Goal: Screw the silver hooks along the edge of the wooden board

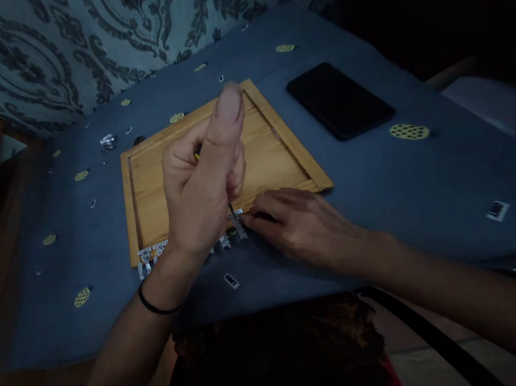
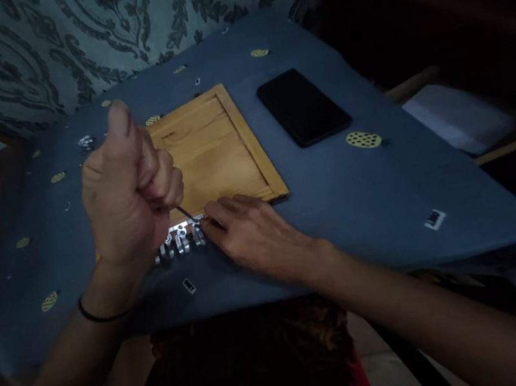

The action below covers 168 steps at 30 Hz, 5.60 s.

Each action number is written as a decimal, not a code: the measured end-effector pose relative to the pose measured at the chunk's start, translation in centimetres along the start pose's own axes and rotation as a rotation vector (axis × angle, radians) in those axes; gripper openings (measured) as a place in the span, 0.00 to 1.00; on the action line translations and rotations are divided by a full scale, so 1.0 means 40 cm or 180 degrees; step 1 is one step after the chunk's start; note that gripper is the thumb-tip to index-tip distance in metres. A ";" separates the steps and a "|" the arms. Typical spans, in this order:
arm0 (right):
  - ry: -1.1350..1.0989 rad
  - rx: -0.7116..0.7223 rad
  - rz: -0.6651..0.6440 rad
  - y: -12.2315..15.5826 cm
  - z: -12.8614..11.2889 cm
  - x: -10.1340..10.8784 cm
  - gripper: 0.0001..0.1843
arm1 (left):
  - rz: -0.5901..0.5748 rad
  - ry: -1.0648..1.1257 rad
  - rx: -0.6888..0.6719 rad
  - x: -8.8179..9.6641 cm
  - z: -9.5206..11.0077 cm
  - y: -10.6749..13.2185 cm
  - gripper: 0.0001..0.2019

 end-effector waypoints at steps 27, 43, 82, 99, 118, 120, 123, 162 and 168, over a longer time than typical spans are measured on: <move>0.0019 -0.0019 0.0192 0.002 -0.001 -0.004 0.11 | 0.0576 -0.0067 -0.0088 0.049 0.035 0.006 0.35; -0.0001 -0.0022 0.0267 0.002 0.000 -0.004 0.11 | 0.0791 0.0679 -0.0088 0.019 0.027 0.014 0.33; 0.0041 0.0006 0.0097 0.000 -0.003 0.000 0.11 | -0.0682 0.0320 0.0606 0.028 0.024 -0.015 0.13; -0.0014 -0.0024 0.0021 0.002 0.000 -0.006 0.11 | 0.0755 0.0524 -0.0226 0.027 0.057 0.015 0.24; 0.0013 -0.0037 0.0122 -0.001 0.000 -0.003 0.10 | 0.0697 0.0591 0.0016 0.021 0.022 0.033 0.22; 0.0022 -0.0049 0.0124 -0.001 -0.001 -0.004 0.10 | 0.0649 0.0604 -0.0029 0.021 0.020 0.034 0.21; 0.0012 -0.0058 0.0131 0.000 -0.002 -0.005 0.10 | 0.0626 0.0542 -0.0114 0.021 0.018 0.036 0.22; 0.0092 -0.0032 0.0090 0.002 -0.001 -0.006 0.11 | 0.0099 0.0739 -0.0113 0.054 0.051 -0.005 0.16; 0.0073 -0.0030 0.0023 0.003 -0.001 -0.008 0.12 | 0.0228 0.0617 -0.0148 0.043 0.041 0.009 0.15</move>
Point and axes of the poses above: each hand's wrist, its own y-axis away from the middle knuckle, its own x-axis out of the back of the hand, z = x × y, the point moved 2 cm from there along -y, towards the middle knuckle, and after that the axes turned 6 degrees about -z, right-handed, at the moved point
